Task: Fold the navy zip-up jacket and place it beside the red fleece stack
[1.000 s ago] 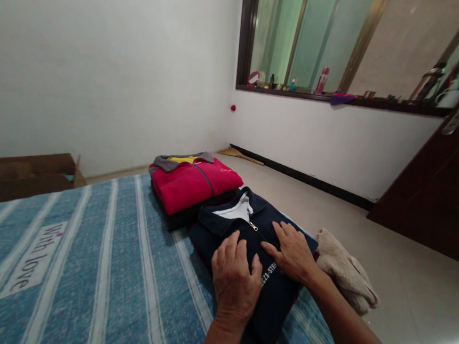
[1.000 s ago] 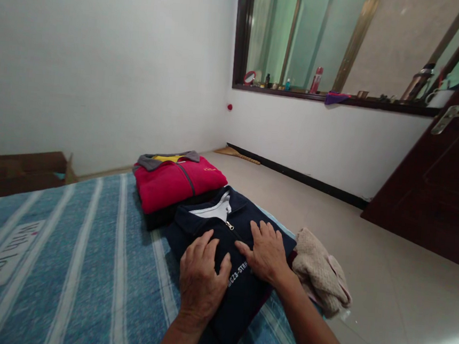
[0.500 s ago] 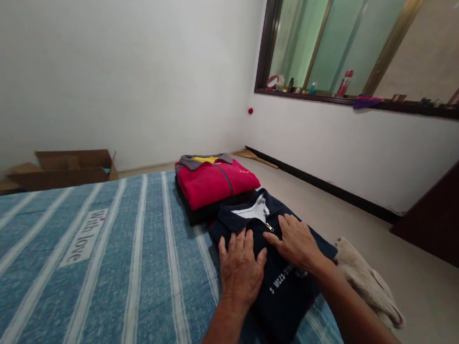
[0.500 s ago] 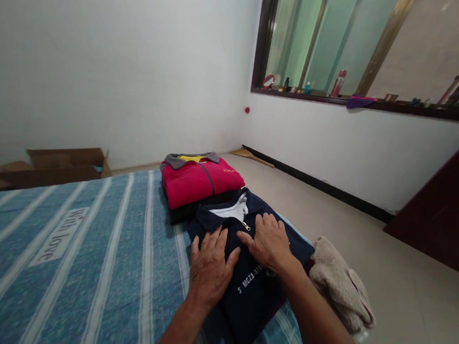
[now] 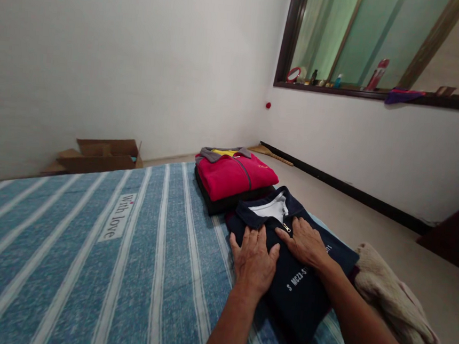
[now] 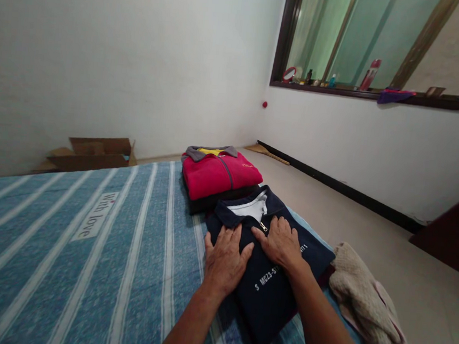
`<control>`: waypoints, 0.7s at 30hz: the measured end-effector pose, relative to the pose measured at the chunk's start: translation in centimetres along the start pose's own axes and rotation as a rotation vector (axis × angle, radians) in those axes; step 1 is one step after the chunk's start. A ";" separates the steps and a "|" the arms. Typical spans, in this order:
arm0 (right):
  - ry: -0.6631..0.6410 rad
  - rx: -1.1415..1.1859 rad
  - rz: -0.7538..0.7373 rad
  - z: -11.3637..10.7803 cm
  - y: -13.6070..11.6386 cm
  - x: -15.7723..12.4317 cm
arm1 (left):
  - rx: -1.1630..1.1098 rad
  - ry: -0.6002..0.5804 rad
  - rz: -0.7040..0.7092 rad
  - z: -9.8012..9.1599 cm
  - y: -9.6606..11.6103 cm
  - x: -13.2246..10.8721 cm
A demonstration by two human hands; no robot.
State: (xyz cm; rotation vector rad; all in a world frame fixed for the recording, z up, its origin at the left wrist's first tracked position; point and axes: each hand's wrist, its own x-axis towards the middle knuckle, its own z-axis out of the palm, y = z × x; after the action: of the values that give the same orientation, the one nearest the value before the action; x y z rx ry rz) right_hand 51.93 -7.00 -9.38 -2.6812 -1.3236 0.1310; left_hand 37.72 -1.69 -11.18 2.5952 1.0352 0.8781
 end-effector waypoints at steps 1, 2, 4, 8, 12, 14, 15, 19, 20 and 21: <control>-0.004 0.006 -0.002 0.0 0.0 0.0 | -0.003 -0.016 -0.003 0.0 -0.1 0.0; -0.009 0.011 -0.004 0.1 0.0 0.1 | -0.003 -0.033 -0.009 0.0 -0.1 0.0; -0.022 0.017 0.000 0.2 0.0 0.3 | 0.004 -0.076 -0.029 0.0 -0.2 0.1; -0.050 0.019 0.021 0.2 0.0 0.6 | 0.035 -0.165 -0.063 -0.2 -0.3 0.4; -0.046 0.065 0.046 0.0 -0.4 0.5 | 0.044 -0.234 -0.043 -0.8 -0.6 0.7; -0.030 0.088 0.053 -0.2 -0.5 0.5 | 0.049 -0.235 -0.030 -1.2 -0.8 0.9; -0.023 0.096 0.054 -0.3 -0.5 0.5 | 0.059 -0.219 -0.031 -1.3 -0.9 1.0; -0.001 0.112 0.049 -0.4 -0.6 0.4 | 0.097 -0.181 -0.062 -1.2 -1.5 1.4; 0.002 0.114 0.049 -0.4 -0.6 0.4 | 0.094 -0.193 -0.067 -1.1 -1.7 1.4; 0.004 0.115 0.051 -0.4 -0.6 0.4 | 0.088 -0.209 -0.072 -0.9 -1.9 1.5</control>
State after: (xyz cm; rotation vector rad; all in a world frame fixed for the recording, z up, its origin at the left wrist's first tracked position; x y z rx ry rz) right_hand 51.81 -6.35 -8.90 -2.6178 -1.2083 0.2013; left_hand 37.02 0.67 -10.54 2.6331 1.1224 0.5421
